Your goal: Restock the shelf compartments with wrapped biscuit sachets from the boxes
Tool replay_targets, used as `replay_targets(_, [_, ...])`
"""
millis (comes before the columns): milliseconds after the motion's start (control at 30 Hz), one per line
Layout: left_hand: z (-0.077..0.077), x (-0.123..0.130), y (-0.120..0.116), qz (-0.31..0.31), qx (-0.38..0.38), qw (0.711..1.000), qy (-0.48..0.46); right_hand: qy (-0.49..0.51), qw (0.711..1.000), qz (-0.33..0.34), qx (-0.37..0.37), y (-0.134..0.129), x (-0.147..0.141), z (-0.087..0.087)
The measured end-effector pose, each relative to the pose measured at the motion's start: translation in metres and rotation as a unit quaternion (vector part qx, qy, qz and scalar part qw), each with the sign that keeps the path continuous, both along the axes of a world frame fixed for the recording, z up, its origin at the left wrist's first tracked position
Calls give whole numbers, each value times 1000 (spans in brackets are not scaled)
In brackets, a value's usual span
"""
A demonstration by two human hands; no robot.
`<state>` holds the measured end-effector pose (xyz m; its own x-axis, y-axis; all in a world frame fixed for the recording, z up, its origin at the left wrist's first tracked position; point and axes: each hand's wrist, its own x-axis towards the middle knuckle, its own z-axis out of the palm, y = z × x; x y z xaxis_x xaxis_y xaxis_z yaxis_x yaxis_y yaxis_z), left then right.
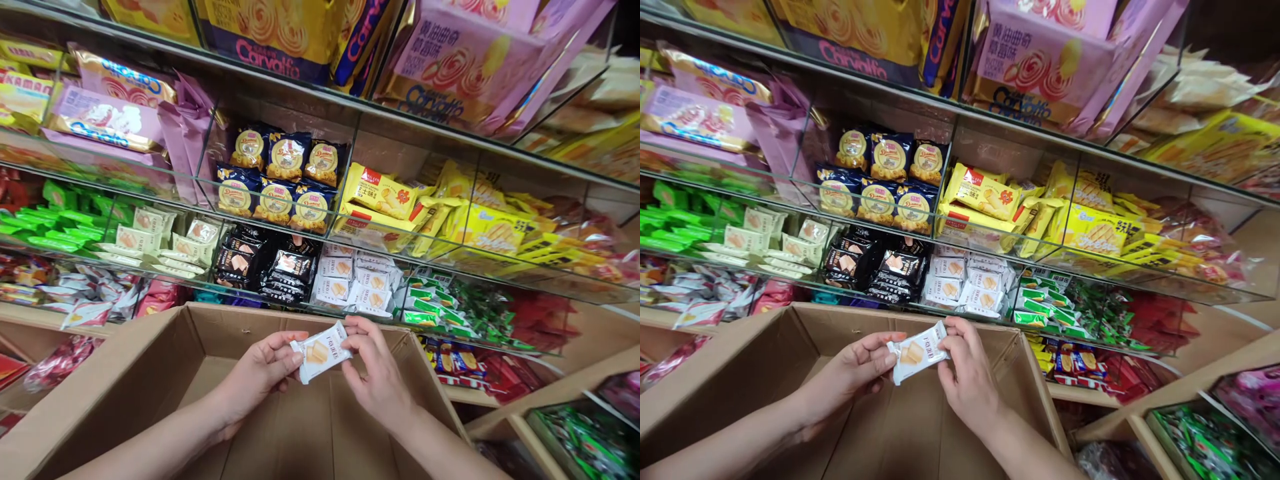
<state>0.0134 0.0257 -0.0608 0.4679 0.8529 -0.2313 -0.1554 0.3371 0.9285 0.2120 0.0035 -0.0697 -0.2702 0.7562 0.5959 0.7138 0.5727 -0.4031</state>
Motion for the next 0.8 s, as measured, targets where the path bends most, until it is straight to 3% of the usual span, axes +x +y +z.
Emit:
replay_targets(367, [-4,0,-1,-37,-63,996,-48,14,999,30,-31,0,-1,-1])
replay_targets(567, [-7,9,-7,19,-87,994,-64,15,1000,19,16,-7,-3,10])
replay_targets(700, [-3,14,-15,2,-99,989,-109,-117,990,84,13,-18,-16,18])
replay_targets(800, [1,14,-18,-7,-107,991,-81,-228,970,76,32,-20,-23,20])
